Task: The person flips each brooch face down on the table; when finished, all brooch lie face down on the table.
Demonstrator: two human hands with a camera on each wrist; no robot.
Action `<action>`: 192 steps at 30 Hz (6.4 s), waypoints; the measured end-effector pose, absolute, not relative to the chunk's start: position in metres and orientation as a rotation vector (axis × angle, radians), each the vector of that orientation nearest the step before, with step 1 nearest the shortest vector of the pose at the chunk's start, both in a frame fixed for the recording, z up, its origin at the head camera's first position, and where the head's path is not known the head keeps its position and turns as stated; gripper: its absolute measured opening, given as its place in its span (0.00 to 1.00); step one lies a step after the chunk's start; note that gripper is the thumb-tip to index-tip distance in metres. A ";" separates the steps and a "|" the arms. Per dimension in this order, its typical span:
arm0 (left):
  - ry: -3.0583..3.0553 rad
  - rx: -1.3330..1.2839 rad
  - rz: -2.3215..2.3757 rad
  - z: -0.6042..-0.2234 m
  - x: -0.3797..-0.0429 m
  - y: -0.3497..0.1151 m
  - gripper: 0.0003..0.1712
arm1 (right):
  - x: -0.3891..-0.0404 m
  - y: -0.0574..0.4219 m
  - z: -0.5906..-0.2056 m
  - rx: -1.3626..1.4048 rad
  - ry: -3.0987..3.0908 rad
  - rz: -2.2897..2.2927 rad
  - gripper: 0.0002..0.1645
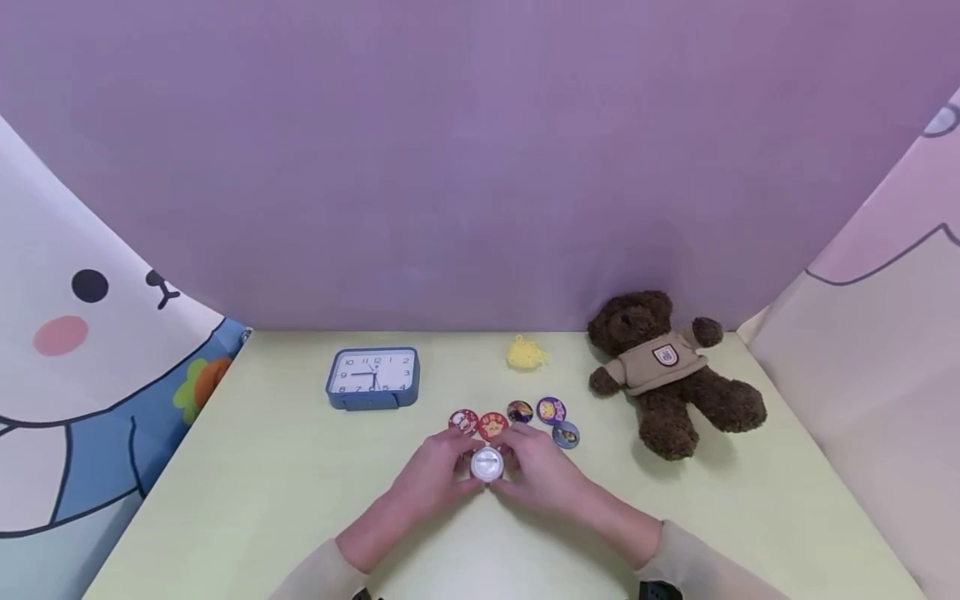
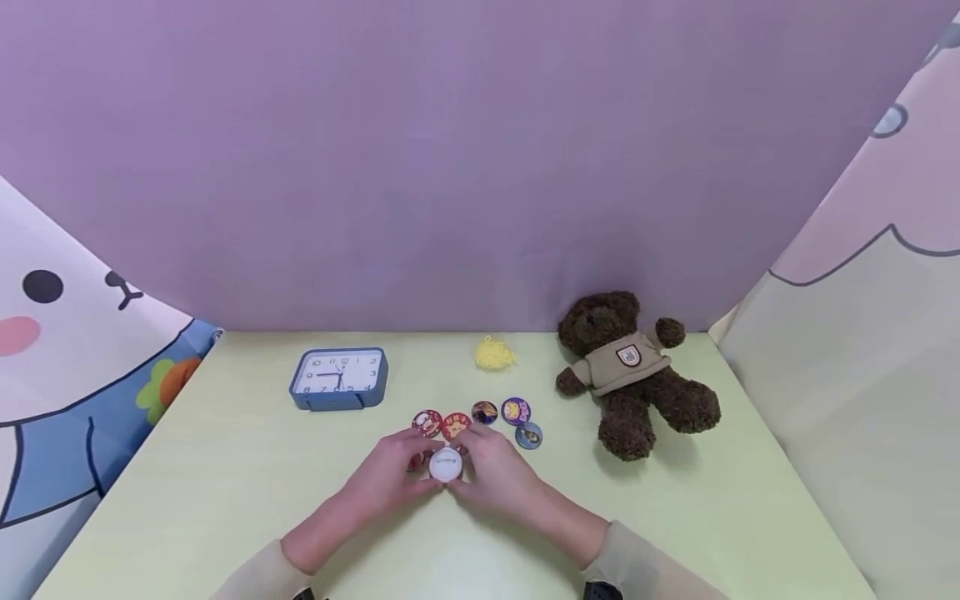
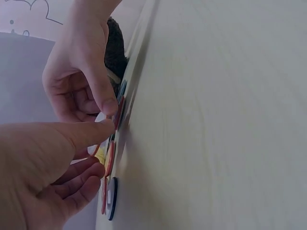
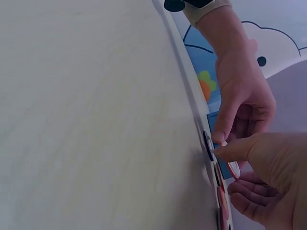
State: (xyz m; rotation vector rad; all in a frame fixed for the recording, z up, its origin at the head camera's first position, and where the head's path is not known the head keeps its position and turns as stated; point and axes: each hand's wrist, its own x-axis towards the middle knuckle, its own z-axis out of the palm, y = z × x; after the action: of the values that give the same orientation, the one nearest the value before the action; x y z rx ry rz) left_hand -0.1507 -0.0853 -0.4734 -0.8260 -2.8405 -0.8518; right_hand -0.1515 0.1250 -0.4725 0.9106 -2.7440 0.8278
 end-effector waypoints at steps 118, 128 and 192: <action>-2.739 -0.397 -1.043 -0.479 -0.205 -0.111 0.22 | -0.222 0.080 -0.465 0.787 -2.838 0.890 0.18; -2.774 -0.434 -1.026 -0.487 -0.207 -0.114 0.22 | -0.223 0.068 -0.465 0.680 -2.951 0.732 0.19; -2.938 -0.531 -1.002 -0.477 -0.204 -0.064 0.14 | -0.203 0.131 -0.464 0.715 -2.973 0.806 0.13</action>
State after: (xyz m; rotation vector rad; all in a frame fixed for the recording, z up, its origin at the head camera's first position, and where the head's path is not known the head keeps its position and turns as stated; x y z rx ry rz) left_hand -0.2039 -0.0638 -0.4770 -0.5312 -2.9379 -1.0017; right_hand -0.2030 0.1310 -0.4640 0.7152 -2.9726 0.8061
